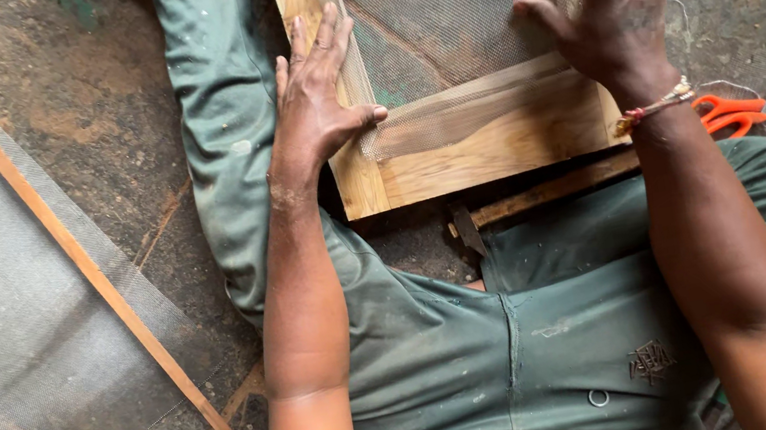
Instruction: The person sits on the floor and attaches a mesh screen to a wooden frame using a hammer and nails. They repeatedly pick up nails, position them on the frame, and hammer them in to secure the mesh. The person flips the frame to check the alignment and continues nailing along the edges.
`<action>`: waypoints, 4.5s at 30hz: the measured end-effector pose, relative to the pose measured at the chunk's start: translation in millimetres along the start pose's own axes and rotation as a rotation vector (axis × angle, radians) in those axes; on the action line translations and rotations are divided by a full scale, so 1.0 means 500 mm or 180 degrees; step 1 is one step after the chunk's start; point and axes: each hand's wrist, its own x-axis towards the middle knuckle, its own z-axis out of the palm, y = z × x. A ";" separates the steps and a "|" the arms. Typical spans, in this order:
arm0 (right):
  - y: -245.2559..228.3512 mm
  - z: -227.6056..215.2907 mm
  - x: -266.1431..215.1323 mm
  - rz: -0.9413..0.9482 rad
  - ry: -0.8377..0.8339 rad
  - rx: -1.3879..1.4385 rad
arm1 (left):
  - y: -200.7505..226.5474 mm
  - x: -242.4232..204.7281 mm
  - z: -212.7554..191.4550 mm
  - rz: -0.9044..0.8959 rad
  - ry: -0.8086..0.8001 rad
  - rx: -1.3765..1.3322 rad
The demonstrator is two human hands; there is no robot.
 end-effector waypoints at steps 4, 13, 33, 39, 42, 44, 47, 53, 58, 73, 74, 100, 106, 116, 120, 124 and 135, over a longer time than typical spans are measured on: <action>-0.012 -0.024 -0.010 0.0649 -0.0641 0.0196 | -0.003 -0.001 -0.002 0.0025 0.0059 0.0018; 0.002 0.018 -0.029 0.0657 -0.0463 -0.0273 | -0.005 0.018 0.003 0.0146 0.0301 0.0004; 0.025 -0.048 -0.028 0.1265 -0.1196 0.1043 | -0.010 0.021 0.012 0.0319 0.0562 -0.0100; 0.018 -0.047 -0.026 0.1464 -0.1278 0.1028 | -0.010 0.026 0.020 0.0177 0.0644 -0.0344; 0.014 -0.050 -0.028 0.1508 -0.1269 0.1035 | -0.008 0.030 0.020 0.0370 0.0712 -0.0287; 0.013 -0.052 -0.029 0.1419 -0.1179 0.1015 | -0.005 0.033 0.020 0.0370 0.0714 -0.0221; 0.012 -0.055 -0.026 0.1342 -0.1181 0.0971 | -0.005 0.037 0.018 0.0486 0.0768 -0.0265; 0.004 -0.072 -0.021 0.1497 -0.1297 0.1089 | -0.009 0.043 0.024 0.0479 0.0917 -0.0413; -0.009 -0.082 -0.012 0.1447 -0.1167 0.1094 | -0.015 0.102 0.012 0.0153 0.1404 -0.1098; -0.020 -0.095 0.008 0.1847 -0.1398 0.1109 | -0.059 0.328 -0.050 0.0795 0.0661 -0.4354; -0.022 -0.096 0.007 0.1852 -0.1433 0.1095 | -0.070 0.329 -0.041 0.0901 0.0701 -0.4360; -0.023 -0.088 -0.010 0.1370 -0.1065 0.0880 | 0.057 0.283 0.063 0.1886 0.2716 0.1407; -0.013 -0.079 -0.014 0.1523 -0.1213 0.0983 | 0.198 0.014 0.175 0.2423 0.0677 0.0813; -0.006 -0.072 -0.025 0.1499 -0.1229 0.0964 | 0.192 0.011 0.173 0.2095 -0.0239 0.1496; -0.004 -0.070 -0.033 0.1411 -0.1183 0.0930 | 0.191 0.010 0.172 0.2095 -0.0283 0.1435; 0.003 -0.068 -0.037 0.1558 -0.1273 0.1073 | 0.198 0.016 0.163 0.2120 -0.0444 0.1410; 0.025 -0.096 -0.037 0.1712 -0.1945 0.0747 | 0.211 0.007 0.143 0.2145 -0.0544 0.1202</action>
